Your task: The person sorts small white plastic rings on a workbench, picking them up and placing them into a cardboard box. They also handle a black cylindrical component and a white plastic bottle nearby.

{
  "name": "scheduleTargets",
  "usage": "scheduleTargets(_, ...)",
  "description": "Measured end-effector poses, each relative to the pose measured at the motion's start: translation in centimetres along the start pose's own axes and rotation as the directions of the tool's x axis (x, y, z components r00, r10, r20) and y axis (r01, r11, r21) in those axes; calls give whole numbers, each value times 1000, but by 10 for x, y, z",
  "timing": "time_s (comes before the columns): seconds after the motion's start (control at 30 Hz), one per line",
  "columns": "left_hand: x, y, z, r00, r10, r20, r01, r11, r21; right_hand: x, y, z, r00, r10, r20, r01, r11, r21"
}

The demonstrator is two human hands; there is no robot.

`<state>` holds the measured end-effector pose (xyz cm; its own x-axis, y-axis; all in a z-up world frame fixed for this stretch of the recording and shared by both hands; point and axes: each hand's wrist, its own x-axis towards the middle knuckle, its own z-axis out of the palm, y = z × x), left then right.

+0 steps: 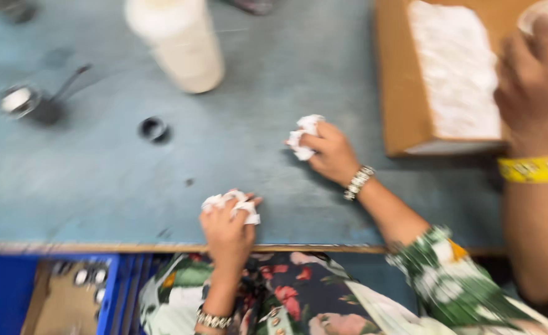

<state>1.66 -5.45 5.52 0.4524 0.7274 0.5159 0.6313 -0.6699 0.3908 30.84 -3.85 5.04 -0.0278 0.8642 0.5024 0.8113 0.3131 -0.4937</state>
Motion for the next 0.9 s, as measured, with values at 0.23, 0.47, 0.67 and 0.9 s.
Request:
scheduleTargets(0.23, 9, 9, -2, 1000, -26, 4, 26, 999, 28, 8, -13, -9, 998, -63, 16, 63, 997, 35)
scheduleTargets(0.47, 5, 9, -1, 999, -40, -7, 40, 999, 32, 9, -13, -6, 999, -14, 28, 13, 999, 37)
scheduleTargets(0.67, 8, 11, -1, 999, -40, -16, 40, 999, 23, 10, -14, -9, 999, -6, 36, 4, 999, 46)
scheduleTargets(0.9, 11, 13, -4, 999, -23, -41, 24, 1000, 17, 12, -19, -13, 999, -23, 31, 20, 996, 90)
